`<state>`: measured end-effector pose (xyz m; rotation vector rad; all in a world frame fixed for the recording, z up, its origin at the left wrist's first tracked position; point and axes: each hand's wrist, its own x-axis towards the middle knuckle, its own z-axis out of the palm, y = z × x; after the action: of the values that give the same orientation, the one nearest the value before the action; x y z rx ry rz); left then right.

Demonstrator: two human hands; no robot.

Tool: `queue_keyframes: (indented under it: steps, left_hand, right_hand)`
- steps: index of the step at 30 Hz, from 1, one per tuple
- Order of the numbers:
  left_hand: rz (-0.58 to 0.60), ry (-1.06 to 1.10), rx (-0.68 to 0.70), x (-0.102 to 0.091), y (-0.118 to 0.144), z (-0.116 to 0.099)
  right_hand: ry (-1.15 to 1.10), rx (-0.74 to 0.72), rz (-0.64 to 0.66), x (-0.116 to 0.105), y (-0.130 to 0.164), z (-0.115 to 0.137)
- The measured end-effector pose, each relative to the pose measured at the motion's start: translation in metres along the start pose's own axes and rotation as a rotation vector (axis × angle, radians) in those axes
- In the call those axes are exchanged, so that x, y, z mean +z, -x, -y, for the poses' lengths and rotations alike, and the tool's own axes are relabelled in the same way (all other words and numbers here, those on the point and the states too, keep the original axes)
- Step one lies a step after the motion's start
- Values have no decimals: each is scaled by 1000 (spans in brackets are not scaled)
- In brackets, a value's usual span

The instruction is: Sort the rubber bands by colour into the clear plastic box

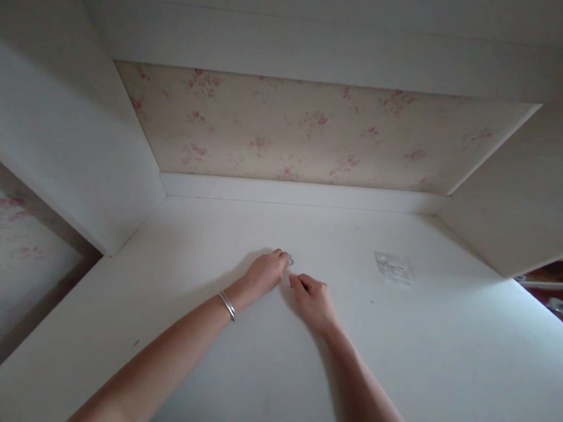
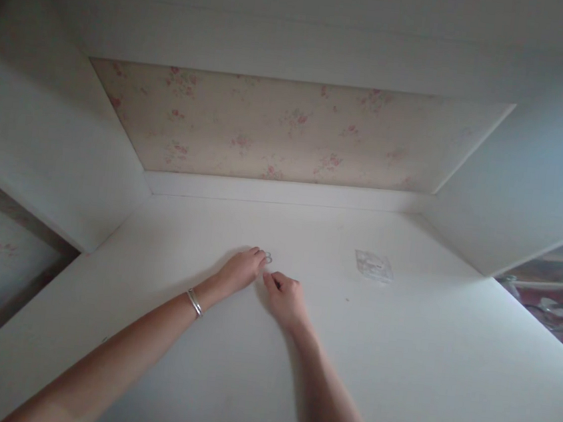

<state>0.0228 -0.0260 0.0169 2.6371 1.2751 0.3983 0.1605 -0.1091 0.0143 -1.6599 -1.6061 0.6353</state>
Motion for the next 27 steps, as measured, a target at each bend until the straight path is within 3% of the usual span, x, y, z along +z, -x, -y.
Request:
queue_keyframes:
  steps: [7, 14, 18, 22, 27]
  left_hand:
    - [-103, 187, -30, -19, 4, 12]
    - [-83, 312, 16, -31, 20, 22]
    - [-83, 348, -63, -31, 35, 28]
    - [-47, 377, -113, -24, 51, 26]
    - [-98, 437, -125, -13, 52, 22]
  right_hand:
    - [-11, 3, 7, 0, 1, 1]
    - [-13, 4, 11, 0, 0, 4]
    - [-19, 22, -4, 0, 0, 1]
    - [-16, 11, -106, 4, -2, -1]
    - [308, -90, -114, 11, -11, 8]
